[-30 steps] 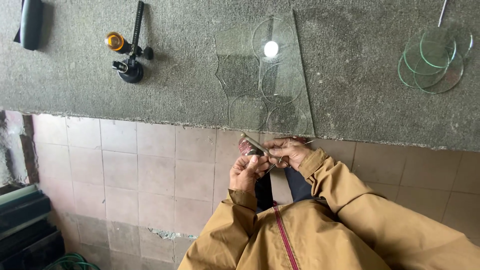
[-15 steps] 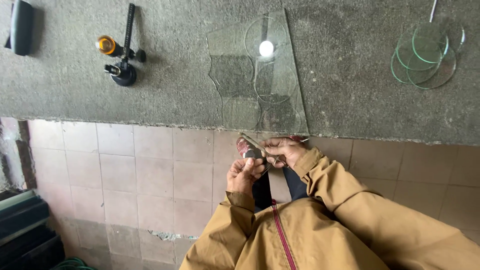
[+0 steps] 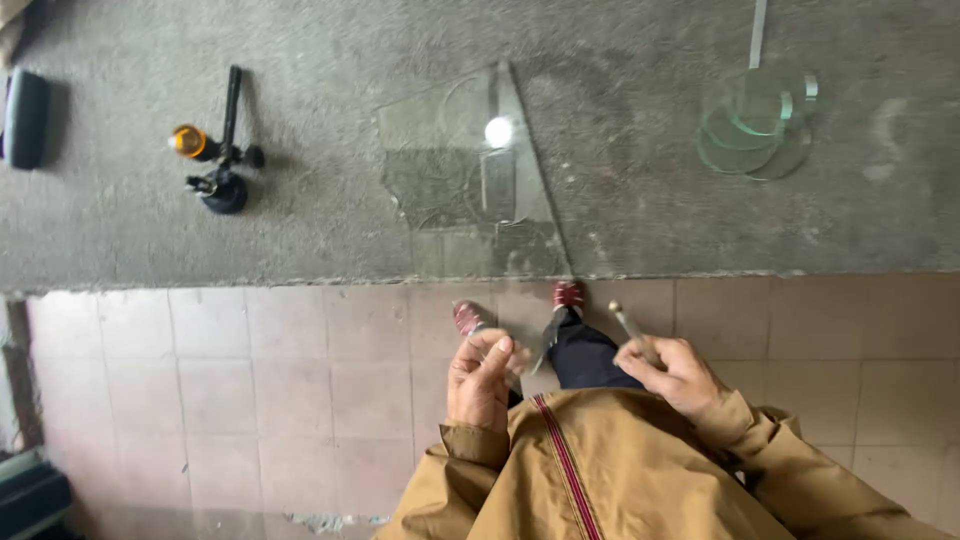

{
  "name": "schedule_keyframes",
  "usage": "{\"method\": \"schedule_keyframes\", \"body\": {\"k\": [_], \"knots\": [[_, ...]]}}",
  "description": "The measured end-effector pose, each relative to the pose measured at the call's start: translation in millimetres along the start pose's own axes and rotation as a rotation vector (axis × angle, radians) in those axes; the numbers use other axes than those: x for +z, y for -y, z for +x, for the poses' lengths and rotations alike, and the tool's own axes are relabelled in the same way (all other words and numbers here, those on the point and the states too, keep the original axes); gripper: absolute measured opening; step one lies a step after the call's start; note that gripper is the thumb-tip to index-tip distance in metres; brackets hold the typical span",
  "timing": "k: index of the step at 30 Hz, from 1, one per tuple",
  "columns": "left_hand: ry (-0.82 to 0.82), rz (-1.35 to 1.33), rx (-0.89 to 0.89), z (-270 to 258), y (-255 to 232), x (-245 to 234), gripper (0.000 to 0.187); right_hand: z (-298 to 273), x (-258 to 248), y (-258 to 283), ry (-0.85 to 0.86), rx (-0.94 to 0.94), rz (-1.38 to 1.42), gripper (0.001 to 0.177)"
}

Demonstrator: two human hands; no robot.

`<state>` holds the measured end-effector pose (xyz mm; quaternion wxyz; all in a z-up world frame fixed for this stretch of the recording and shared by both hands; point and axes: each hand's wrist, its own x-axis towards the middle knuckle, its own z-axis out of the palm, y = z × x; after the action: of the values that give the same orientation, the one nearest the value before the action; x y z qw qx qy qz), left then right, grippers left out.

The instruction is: Cutting circular shapes out of a glass sheet using a manual glass cutter

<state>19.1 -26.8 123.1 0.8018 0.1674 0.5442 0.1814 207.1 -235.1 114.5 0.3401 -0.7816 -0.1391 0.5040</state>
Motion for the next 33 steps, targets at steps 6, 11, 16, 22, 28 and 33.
{"method": "schedule_keyframes", "body": {"k": [6,11,16,22,28,33], "knots": [[0.178,0.071,0.111,-6.8,-0.3,83.9,0.022,-28.3,-25.7,123.6,-0.103,-0.210,0.693,0.028],[0.304,0.223,0.067,-36.5,2.5,131.9,0.017,-2.9,-46.2,104.6,-0.090,-0.254,0.895,0.008],[0.477,0.199,-0.031,-20.0,-14.3,125.6,0.026,-9.2,-72.1,109.6,-0.014,-0.274,0.908,0.014],[0.529,0.541,0.002,-12.1,-28.9,139.2,0.022,-8.2,-80.6,98.1,0.075,-0.294,0.819,0.017],[0.502,0.589,0.047,25.3,-4.3,138.5,0.020,-49.1,-101.5,106.5,-0.327,-0.303,0.625,0.028],[0.291,0.464,0.027,54.1,20.7,155.1,0.019,-65.4,-132.7,58.0,-0.709,-0.252,0.432,0.037]]}}
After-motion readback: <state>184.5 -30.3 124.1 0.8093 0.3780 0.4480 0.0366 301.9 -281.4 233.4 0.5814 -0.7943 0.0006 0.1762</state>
